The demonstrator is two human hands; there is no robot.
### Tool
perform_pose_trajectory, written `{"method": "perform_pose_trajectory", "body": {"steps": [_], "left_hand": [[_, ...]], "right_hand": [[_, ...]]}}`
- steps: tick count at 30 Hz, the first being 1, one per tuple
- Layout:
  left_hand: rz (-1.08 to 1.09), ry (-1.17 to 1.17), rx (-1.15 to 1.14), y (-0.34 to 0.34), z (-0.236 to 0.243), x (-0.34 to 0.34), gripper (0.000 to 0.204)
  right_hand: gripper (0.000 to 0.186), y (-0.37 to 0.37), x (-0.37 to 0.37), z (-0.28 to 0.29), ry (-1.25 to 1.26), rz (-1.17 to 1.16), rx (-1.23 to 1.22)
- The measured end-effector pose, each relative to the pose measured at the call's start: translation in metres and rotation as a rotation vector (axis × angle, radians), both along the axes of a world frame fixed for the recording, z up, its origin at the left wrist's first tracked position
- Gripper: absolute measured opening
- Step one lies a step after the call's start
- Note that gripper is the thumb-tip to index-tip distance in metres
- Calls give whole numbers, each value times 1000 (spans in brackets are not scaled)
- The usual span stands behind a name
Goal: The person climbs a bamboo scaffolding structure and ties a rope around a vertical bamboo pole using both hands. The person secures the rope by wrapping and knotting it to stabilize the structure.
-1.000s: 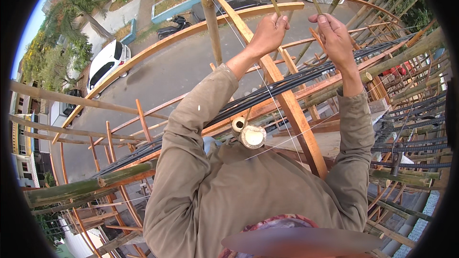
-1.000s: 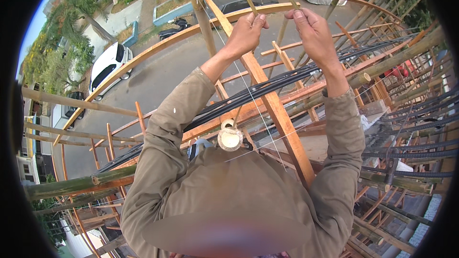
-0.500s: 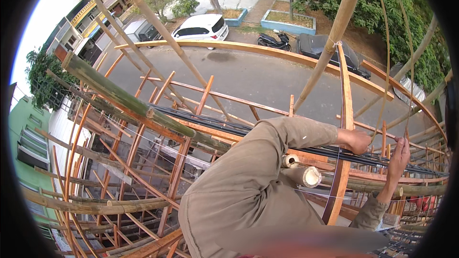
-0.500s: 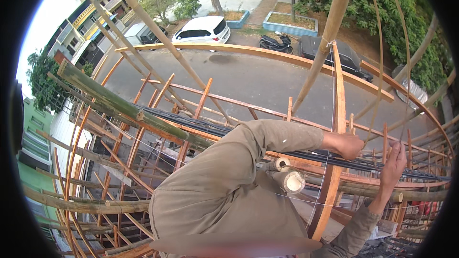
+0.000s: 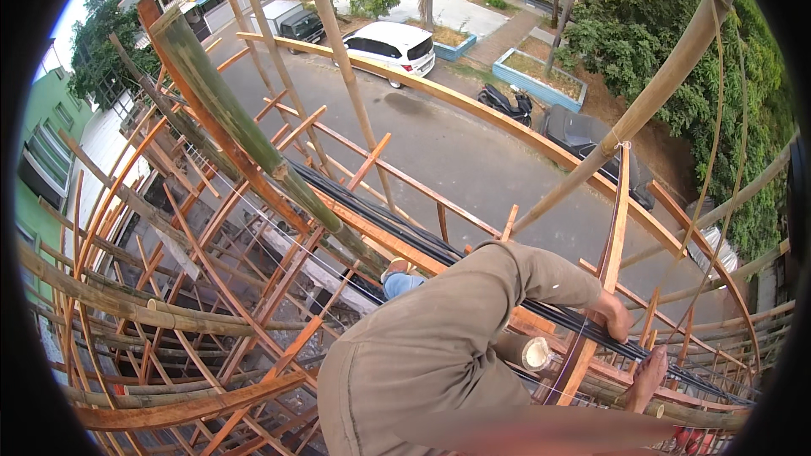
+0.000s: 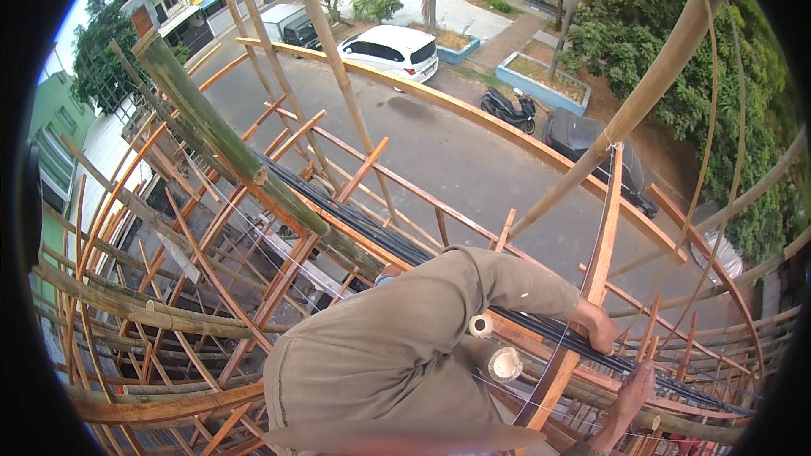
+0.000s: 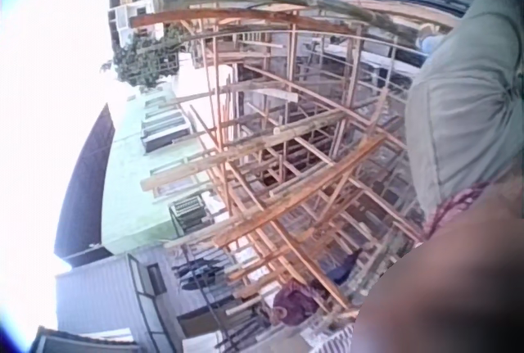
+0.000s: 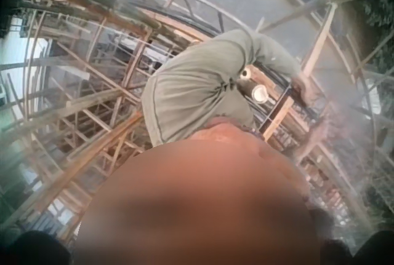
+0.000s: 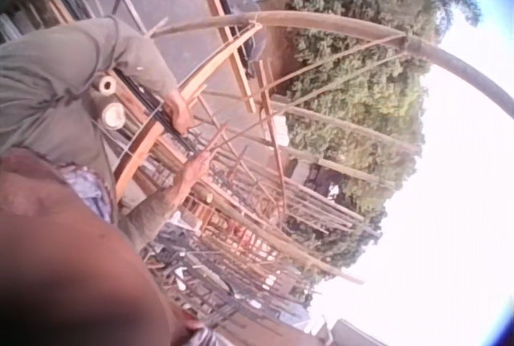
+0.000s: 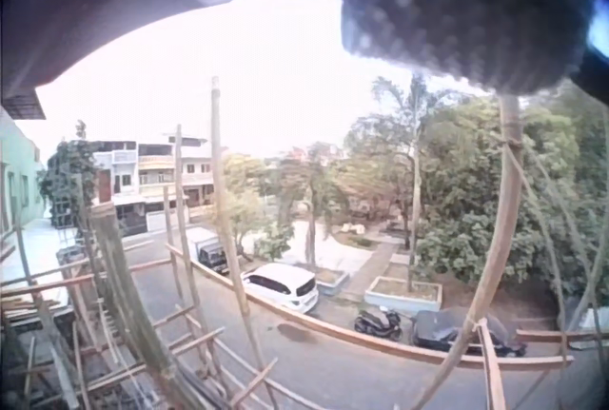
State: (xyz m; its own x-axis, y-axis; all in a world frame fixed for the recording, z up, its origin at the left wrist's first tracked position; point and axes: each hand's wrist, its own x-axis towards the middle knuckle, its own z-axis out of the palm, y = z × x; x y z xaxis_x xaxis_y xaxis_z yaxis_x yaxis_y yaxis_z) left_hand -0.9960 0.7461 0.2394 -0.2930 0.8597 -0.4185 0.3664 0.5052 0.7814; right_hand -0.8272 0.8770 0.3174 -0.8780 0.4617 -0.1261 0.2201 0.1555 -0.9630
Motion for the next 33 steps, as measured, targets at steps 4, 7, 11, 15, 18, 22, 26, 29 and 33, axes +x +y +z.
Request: {"method": "perform_pose_trajectory", "body": {"steps": [4, 7, 11, 15, 18, 22, 26, 29, 33], "left_hand": [[107, -221, 83, -8, 1, 9, 38], [84, -251, 132, -2, -7, 10, 34], [49, -232, 159, 10, -17, 9, 30], [63, -254, 131, 14, -25, 8, 26], [12, -233, 121, 21, -33, 5, 26], [24, 34, 205, 25, -40, 5, 31], [76, 323, 315, -3, -17, 15, 38], [122, 423, 357, -46, 16, 19, 38], [82, 746, 478, -81, 40, 27, 33]], "right_hand": [[37, -13, 19, -28, 125, 158, 439], [33, -31, 32, -42, 91, 199, 689], [22, -52, 36, -46, -156, 201, 588], [12, -67, 30, -55, -73, 303, 495], [9, -70, 26, -67, 18, 282, 397], [9, -67, 26, -76, 48, 186, 261], [11, -63, 30, -67, -16, 184, 336], [14, -61, 33, -51, 69, 219, 408], [17, -60, 37, -28, 53, 151, 330]]}}
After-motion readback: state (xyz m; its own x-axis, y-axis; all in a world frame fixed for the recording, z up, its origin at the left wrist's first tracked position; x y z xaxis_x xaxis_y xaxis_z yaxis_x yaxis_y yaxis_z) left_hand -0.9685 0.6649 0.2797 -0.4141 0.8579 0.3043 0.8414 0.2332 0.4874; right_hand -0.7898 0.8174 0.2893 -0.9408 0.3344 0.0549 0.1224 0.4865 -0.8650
